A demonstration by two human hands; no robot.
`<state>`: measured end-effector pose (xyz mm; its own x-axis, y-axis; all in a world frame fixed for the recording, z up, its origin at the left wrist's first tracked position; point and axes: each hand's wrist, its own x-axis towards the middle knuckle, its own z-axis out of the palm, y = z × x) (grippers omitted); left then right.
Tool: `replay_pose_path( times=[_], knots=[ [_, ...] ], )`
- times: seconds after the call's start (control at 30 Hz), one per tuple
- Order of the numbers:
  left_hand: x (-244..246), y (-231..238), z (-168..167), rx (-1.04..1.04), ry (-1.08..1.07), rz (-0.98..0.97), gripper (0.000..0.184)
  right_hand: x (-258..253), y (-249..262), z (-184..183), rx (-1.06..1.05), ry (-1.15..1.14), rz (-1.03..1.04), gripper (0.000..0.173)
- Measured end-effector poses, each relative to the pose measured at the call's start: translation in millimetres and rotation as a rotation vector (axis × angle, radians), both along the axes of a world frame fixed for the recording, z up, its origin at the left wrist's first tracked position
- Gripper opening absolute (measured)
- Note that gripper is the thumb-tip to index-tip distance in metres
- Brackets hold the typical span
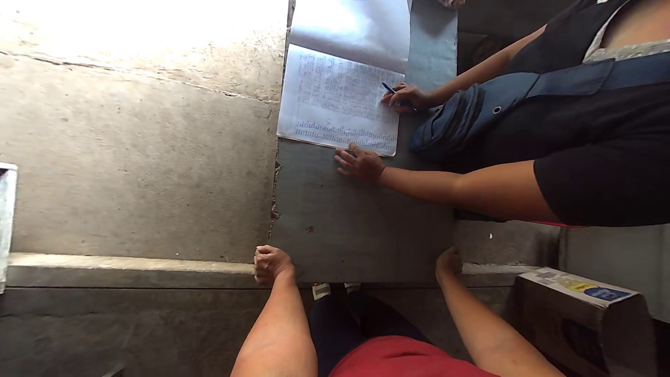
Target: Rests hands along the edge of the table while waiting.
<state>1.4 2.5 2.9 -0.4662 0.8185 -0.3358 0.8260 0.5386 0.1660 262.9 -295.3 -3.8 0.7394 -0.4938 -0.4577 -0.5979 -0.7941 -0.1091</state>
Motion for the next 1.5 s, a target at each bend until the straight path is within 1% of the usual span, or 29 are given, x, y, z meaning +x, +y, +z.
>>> replay_pose_path(
  times=[0.6,0.8,0.93,1.5],
  knots=[
    [-0.7,-0.5,-2.8,0.024,0.001,0.019,0.058,-2.6,0.1,4.3,0.037,0.0,0.007,0.069],
    [0.1,-0.2,-1.1,0.019,0.014,0.006,0.057,-1.3,-3.3,-1.4,0.042,-0.009,-0.008,0.07],
    [1.5,-0.9,-1.1,0.029,0.02,0.017,0.057,-2.1,-1.2,4.3,0.054,-0.005,-0.008,0.069],
    [-0.1,-1.1,-1.1,0.028,0.006,-0.001,0.057,-1.9,-1.0,6.8,0.033,0.016,0.025,0.073]
  ],
)
